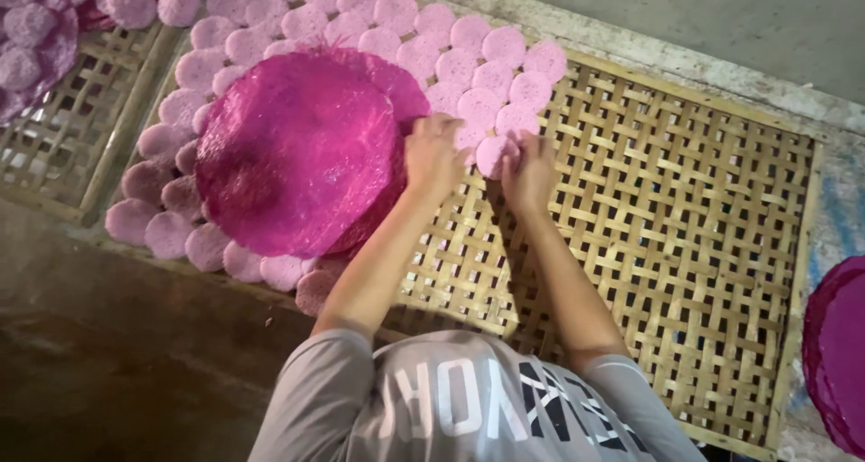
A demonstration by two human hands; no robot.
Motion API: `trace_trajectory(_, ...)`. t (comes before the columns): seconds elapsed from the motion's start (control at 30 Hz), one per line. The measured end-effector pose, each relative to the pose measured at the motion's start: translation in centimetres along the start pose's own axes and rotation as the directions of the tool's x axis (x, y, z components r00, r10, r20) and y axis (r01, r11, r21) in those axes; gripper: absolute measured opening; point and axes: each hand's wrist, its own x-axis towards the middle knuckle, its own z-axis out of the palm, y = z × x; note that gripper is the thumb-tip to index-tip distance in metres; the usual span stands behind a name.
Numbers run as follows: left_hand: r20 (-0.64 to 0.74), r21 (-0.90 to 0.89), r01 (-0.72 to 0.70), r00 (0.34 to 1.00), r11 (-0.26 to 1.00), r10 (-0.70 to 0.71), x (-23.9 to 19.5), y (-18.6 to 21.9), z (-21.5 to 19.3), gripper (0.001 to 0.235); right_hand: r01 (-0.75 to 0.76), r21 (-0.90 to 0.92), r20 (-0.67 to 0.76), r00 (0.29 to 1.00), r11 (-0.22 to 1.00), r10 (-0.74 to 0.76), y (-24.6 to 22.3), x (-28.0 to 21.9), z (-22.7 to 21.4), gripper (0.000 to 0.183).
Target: The person arranges pink circular discs onto a woven bamboo tray, placing them in rows and covering a large pink circular base. The person repeatedly picks up discs from a nearby pile and places them on the tray, filling gaps and completing the pattern.
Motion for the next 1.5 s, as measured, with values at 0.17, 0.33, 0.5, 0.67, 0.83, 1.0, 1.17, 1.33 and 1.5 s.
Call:
trace_trajectory(0.17,-0.089,0.174,0.146,0.987,0.974,-0.132,-6.5,-6.6,-3.4,0.097,-0.092,0.255,0.184,0.982,0.963,0.045,-4.4,-1.2,1.1,0.032)
trace_trajectory(0.33,-0.157,0.121,-0.02,0.987,0.992,0.039,-8.3,-9.1,-2.5,0.062,-0.192,0.562,0.412,0.908,0.804,-0.071,-9.8,-2.1,4.2,0.029)
trace_trajectory(0.5,0.101,0.022,-0.193,0.977,0.981,0.19,-12.7,-4.8,-2.5,0.048,-0.306,0.285,0.474,0.869,0.908,0.143,-8.2,-2.5,4.9,0.034)
trace_trajectory(0.67,0.105,-0.167,-0.338,0.928,0.926,0.357,-15.9,-2.6,-4.6,0.07,-0.443,0.441,0.174,0.896,0.781,0.409,8.1,-3.4,-4.8,0.018)
trace_trajectory(0.83,-0.051,-0.124,-0.165,0.986,0.978,0.16,-14.0,-7.6,-7.3,0.05,-0.29,0.8,-0.213,0.681,0.525,0.701,27.3,-10.4,-26.9,0.026)
trace_trajectory(1.0,-0.053,0.0,-0.102,0.993,0.995,0.102,-11.8,-10.4,-7.3,0.047,0.1,0.929,-0.371,0.258,0.357,0.892,31.8,-20.2,-43.8,0.057)
trace_trajectory(1.17,-0.083,0.042,-0.146,0.985,0.988,0.149,-10.3,-10.8,-6.0,0.046,-0.006,0.94,-0.329,-0.279,0.341,0.902,31.2,-25.6,-45.4,0.047)
trace_trajectory(1.33,-0.037,0.141,-0.115,0.992,0.983,0.121,-8.3,-10.3,-5.1,0.044,-0.034,0.96,-0.277,-0.207,0.276,0.938,32.0,-25.8,-43.5,0.041)
trace_trajectory(1.5,-0.18,0.098,-0.245,0.949,0.965,0.259,-8.1,-12.0,-5.5,0.045,-0.165,0.959,-0.261,-0.191,0.232,0.946,31.3,-22.0,-38.3,0.037)
